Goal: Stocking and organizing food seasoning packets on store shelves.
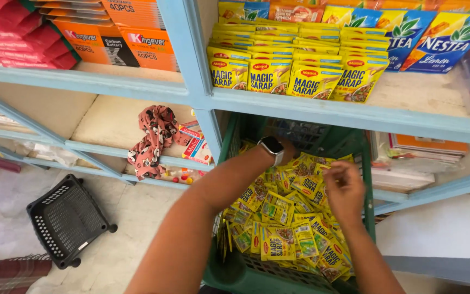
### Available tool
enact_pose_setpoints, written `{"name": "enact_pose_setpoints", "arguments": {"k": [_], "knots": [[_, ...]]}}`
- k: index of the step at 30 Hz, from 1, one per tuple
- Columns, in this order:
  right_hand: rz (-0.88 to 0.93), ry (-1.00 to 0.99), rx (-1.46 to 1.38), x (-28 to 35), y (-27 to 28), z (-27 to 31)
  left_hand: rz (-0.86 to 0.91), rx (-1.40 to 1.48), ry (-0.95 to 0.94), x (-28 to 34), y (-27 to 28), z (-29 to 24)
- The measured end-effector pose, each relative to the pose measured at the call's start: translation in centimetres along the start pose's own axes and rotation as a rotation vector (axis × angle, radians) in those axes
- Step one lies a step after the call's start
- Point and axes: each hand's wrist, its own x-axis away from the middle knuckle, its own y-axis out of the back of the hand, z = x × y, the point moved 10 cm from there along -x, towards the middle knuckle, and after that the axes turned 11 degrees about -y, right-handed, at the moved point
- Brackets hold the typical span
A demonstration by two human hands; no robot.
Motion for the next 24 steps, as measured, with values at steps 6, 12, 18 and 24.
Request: {"name": "enact_pose_setpoints", "arguments": {"k": [6, 12, 18, 24], "knots": [[0.217, -0.086, 0.269, 1.3, -2.9, -2.9, -0.162, 0.227, 0.577, 4.9, 0.0, 4.0], [0.324, -0.175, 0.312, 2.0, -4.2, -4.9, -0.056, 0.148, 0.603, 5.3, 0.4, 2.1], [0.336, -0.129, 0.263, 1.2, -3.5, -4.6, -0.074, 0.168, 0.306, 3.5, 4.8, -0.5], [0.051, -0.26, -0.141, -3.0, 2.3, -7.7, -0.148, 0.372, 0.084, 3.9, 5.6, -1.7]]}}
